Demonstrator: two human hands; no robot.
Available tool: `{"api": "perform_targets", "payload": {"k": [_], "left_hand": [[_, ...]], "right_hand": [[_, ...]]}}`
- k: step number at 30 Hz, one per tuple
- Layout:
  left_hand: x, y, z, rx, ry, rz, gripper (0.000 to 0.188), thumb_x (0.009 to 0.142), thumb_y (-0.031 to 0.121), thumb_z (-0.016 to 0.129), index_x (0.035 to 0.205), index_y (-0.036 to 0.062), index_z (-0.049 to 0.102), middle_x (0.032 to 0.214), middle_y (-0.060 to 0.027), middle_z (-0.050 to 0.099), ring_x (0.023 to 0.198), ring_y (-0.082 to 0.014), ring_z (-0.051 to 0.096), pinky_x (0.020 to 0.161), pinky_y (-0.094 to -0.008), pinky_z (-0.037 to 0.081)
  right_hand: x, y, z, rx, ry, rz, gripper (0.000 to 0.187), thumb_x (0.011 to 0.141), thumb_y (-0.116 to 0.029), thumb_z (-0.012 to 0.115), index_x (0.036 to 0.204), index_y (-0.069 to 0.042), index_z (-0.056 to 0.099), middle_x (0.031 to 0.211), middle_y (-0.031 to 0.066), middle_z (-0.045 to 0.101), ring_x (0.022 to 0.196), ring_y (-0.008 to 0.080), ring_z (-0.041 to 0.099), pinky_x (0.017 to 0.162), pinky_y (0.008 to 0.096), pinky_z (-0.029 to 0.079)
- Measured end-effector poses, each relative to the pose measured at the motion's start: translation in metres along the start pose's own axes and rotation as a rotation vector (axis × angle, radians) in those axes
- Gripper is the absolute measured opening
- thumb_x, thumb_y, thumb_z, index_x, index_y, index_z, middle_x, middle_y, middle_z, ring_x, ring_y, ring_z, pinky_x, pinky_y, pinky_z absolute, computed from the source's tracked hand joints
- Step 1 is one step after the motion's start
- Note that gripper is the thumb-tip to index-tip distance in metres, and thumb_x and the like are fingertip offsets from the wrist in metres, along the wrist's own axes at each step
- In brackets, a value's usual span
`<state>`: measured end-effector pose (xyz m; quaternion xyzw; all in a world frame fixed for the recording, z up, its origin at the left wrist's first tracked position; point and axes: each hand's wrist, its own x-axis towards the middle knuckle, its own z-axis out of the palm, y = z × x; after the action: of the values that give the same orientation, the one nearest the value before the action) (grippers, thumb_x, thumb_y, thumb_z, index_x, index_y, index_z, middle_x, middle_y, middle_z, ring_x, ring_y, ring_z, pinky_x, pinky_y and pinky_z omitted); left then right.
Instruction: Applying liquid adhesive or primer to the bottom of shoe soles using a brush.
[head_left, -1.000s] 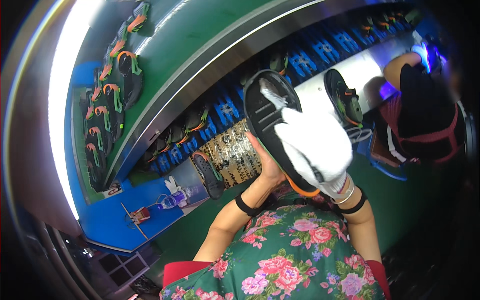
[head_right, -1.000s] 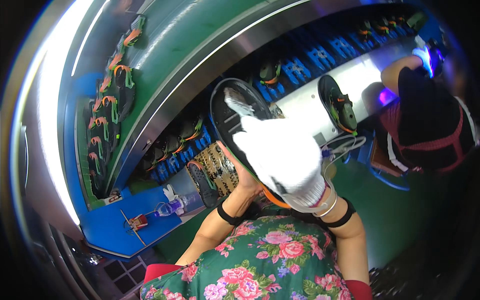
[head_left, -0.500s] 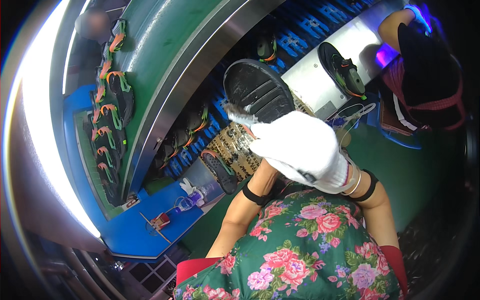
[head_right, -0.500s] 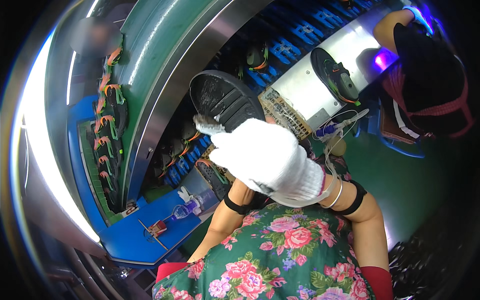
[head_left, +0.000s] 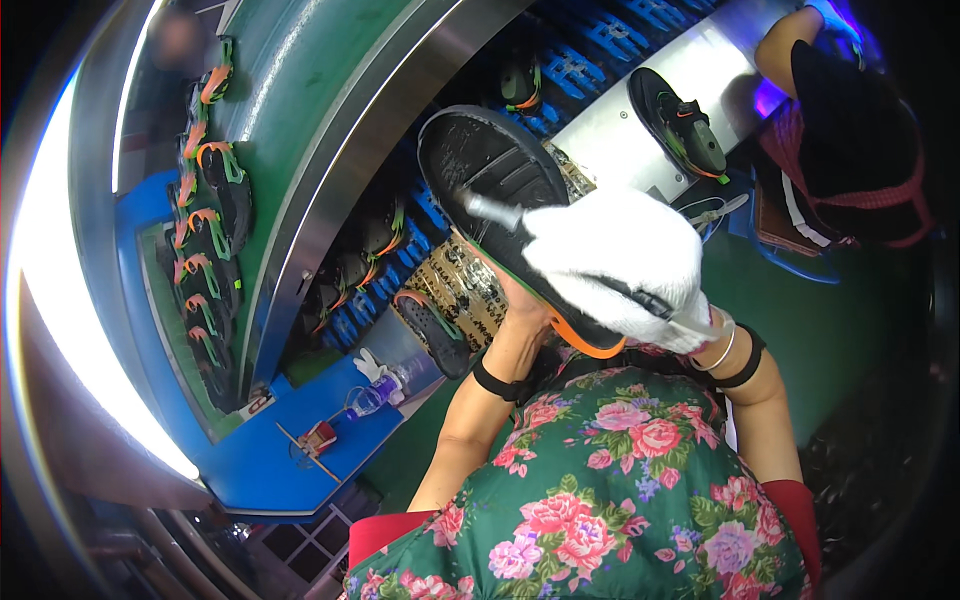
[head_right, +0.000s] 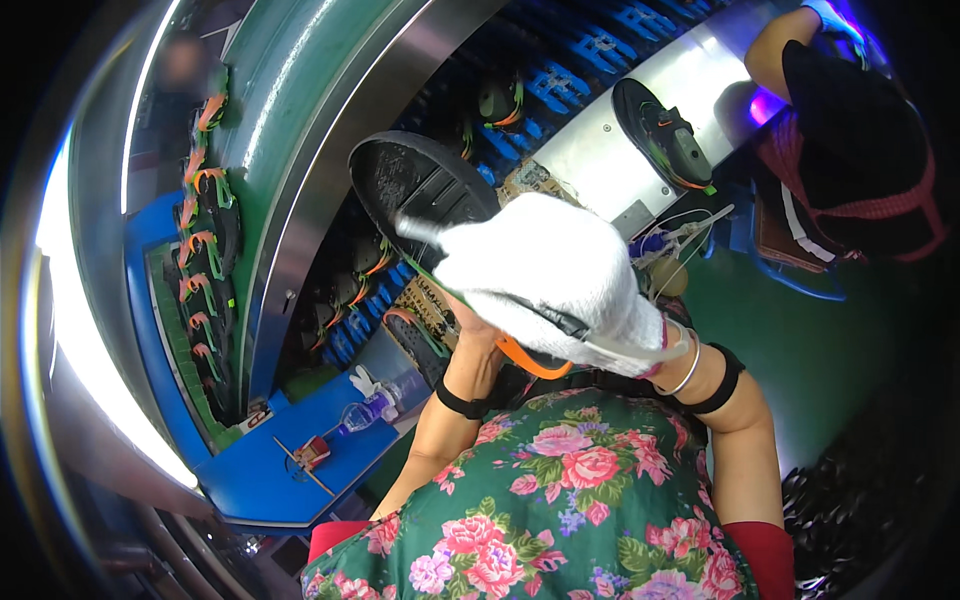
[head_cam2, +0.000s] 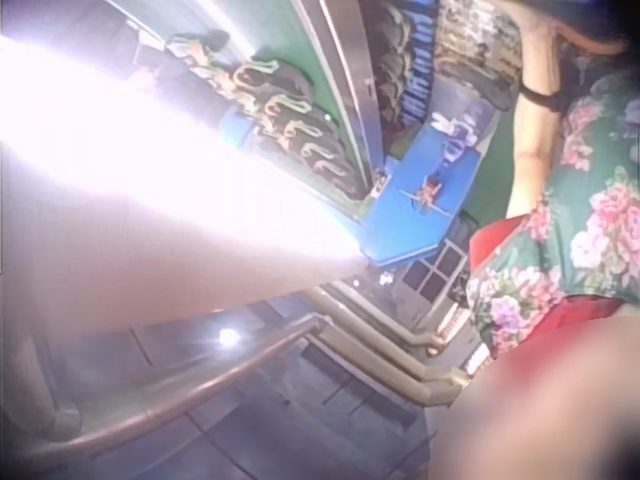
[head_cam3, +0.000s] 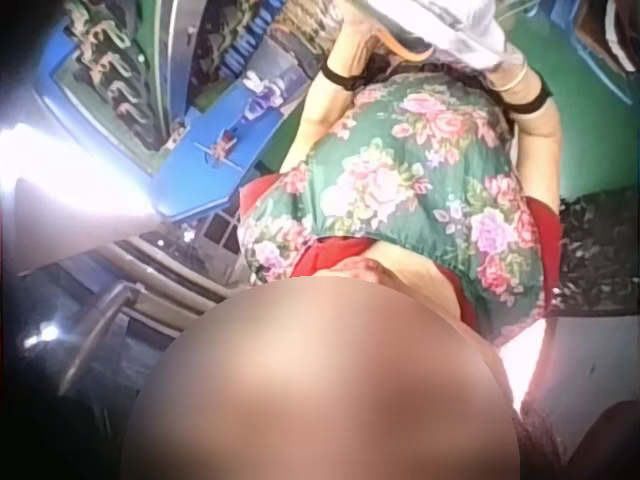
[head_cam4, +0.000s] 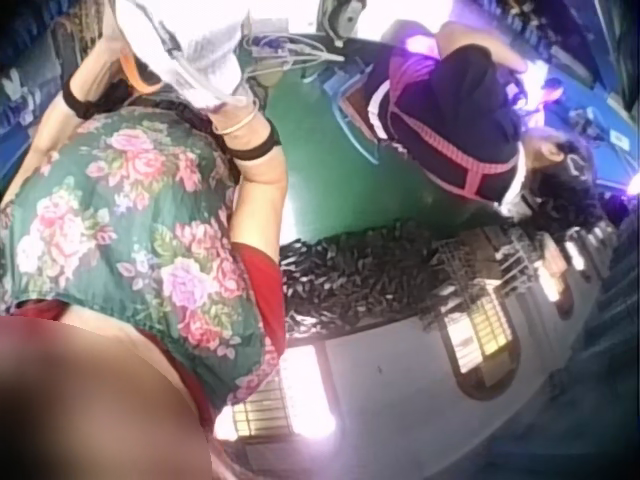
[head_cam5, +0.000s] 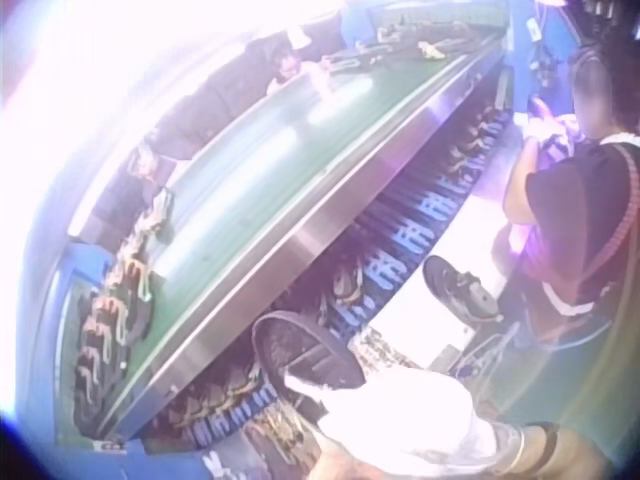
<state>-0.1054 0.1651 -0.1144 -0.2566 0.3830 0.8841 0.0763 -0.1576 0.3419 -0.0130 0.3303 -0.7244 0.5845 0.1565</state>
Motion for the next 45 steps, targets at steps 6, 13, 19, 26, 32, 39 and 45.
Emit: {"api": "perform_targets", "payload": {"k": [6, 13, 19, 26, 32, 39, 45], "left_hand": [[0.009, 0.006, 0.001, -0.089, -0.241, -0.048, 0.104, 0.087, 0.089, 0.026, 0.140, 0.0025, 0.049, 0.129, -0.0142, 0.062, 0.115, -0.0285, 0.062, 0.100, -0.0428, 0.051], [0.004, 0.024, 0.028, -0.121, -0.374, -0.107, 0.120, 0.074, 0.102, 0.019, 0.118, -0.0012, 0.060, 0.103, -0.0141, 0.069, 0.088, -0.0211, 0.068, 0.076, -0.0355, 0.058], [0.007, 0.033, 0.031, -0.212, -0.427, -0.167, 0.134, 0.060, 0.109, 0.021, 0.112, -0.0069, 0.061, 0.091, -0.0176, 0.069, 0.081, -0.0249, 0.071, 0.072, -0.0345, 0.061], [0.009, 0.030, 0.029, -0.388, -0.507, -0.261, 0.135, 0.056, 0.111, 0.024, 0.116, -0.0046, 0.059, 0.099, -0.0190, 0.068, 0.092, -0.0305, 0.069, 0.083, -0.0439, 0.059], [0.017, 0.036, 0.022, -0.274, -0.425, -0.148, 0.129, 0.062, 0.107, 0.026, 0.124, -0.0008, 0.057, 0.103, -0.0186, 0.066, 0.089, -0.0308, 0.067, 0.083, -0.0465, 0.056], [0.021, 0.042, 0.026, -0.354, -0.415, -0.070, 0.124, 0.065, 0.105, 0.030, 0.133, 0.0046, 0.054, 0.102, -0.0191, 0.066, 0.084, -0.0337, 0.065, 0.082, -0.0499, 0.054], [0.024, 0.046, 0.031, -0.291, -0.398, -0.063, 0.126, 0.063, 0.106, 0.029, 0.133, 0.0040, 0.053, 0.102, -0.0197, 0.066, 0.084, -0.0340, 0.067, 0.073, -0.0482, 0.058]], "right_hand": [[0.000, -0.006, 0.006, -0.001, -0.023, -0.063, 0.030, 0.078, -0.006, 0.078, 0.107, -0.007, 0.077, 0.105, 0.0115, 0.076, 0.085, 0.0280, 0.071, 0.075, 0.0368, 0.058], [-0.014, 0.001, 0.005, -0.105, -0.053, -0.058, 0.032, 0.077, -0.009, 0.078, 0.110, -0.008, 0.077, 0.106, 0.0106, 0.076, 0.089, 0.0269, 0.072, 0.078, 0.0380, 0.058], [-0.013, 0.002, -0.010, 0.144, -0.095, 0.049, 0.030, 0.080, -0.008, 0.079, 0.110, -0.009, 0.077, 0.105, 0.0087, 0.076, 0.088, 0.0258, 0.072, 0.078, 0.0367, 0.058], [-0.030, -0.006, 0.003, 0.035, -0.116, 0.011, 0.027, 0.082, -0.011, 0.080, 0.109, -0.010, 0.078, 0.103, 0.0085, 0.076, 0.090, 0.0250, 0.072, 0.082, 0.0368, 0.059], [-0.030, -0.003, -0.006, 0.035, -0.092, 0.052, 0.024, 0.080, -0.009, 0.082, 0.103, -0.010, 0.079, 0.098, 0.0061, 0.076, 0.082, 0.0235, 0.071, 0.075, 0.0355, 0.058], [-0.027, -0.002, -0.018, 0.166, -0.120, 0.131, 0.025, 0.077, -0.006, 0.083, 0.101, -0.007, 0.077, 0.099, 0.0088, 0.076, 0.082, 0.0258, 0.071, 0.073, 0.0355, 0.057], [-0.037, -0.004, -0.011, 0.100, -0.128, 0.082, 0.027, 0.076, -0.004, 0.083, 0.102, -0.009, 0.078, 0.098, 0.0092, 0.076, 0.082, 0.0260, 0.070, 0.072, 0.0357, 0.057]]}}
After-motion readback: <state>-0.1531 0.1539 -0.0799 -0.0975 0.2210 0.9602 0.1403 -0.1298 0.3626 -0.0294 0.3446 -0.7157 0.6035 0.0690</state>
